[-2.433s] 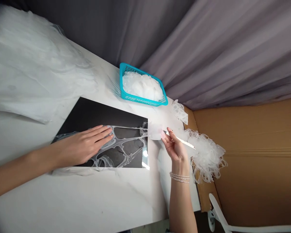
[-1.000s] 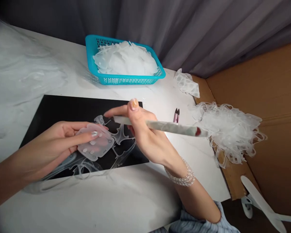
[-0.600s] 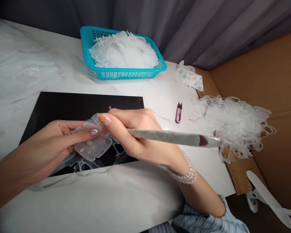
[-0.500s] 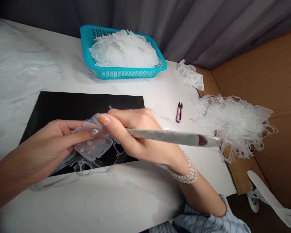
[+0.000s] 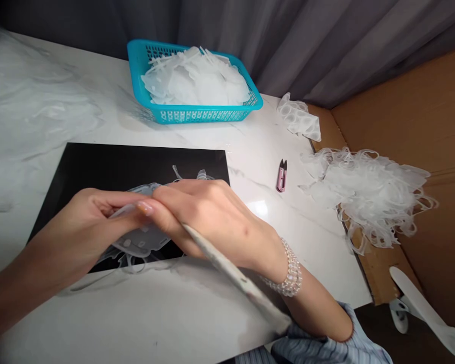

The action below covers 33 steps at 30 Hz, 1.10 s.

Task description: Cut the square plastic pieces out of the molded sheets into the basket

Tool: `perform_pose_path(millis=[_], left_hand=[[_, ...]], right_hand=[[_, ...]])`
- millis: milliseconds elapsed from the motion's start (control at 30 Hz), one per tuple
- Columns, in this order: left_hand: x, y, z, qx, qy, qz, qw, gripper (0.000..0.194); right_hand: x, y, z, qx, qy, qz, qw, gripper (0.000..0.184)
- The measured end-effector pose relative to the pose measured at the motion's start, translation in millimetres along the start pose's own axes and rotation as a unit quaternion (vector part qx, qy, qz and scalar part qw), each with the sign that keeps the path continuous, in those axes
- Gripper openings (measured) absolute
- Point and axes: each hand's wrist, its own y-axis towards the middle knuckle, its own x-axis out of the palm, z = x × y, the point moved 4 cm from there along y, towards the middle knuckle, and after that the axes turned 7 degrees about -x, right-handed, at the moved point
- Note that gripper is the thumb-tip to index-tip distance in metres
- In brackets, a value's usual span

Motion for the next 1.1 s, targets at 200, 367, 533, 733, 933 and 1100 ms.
perform_pose_path(millis=[200,367,533,733,933,1100], left_hand=[[-3.6,6,-4,-0.038,-0.110,-0.025,0.993,0.026],[-5.1,5,1,-0.037,-0.088,-0.039,0.995,0.028],[-7.1,3,2,-0.009,-0.060,-0.019,0.998,0.029],[-8.9,4,2,-0.012,0.024,0.046,0.999,0.032],[-6.5,7,3,0.000,0.039,0.072,0.997,0.029],[-6.7,4,3,-0.004,0.058,0.094,0.994,0.027]], right_hand=[[-24,-10,10,0.070,0.100,0.122,0.985,0.044],[-23,-12,27,0.173,0.047,0.072,0.981,0.041],[-3,-4,28,0.141,0.040,-0.062,0.987,0.025],[-4,-2,24,0.118,0.033,-0.048,0.991,0.019],[0,-5,23,0.088,-0.020,-0.035,0.995,0.015],[4,-6,21,0.060,-0.041,-0.013,0.997,0.015]])
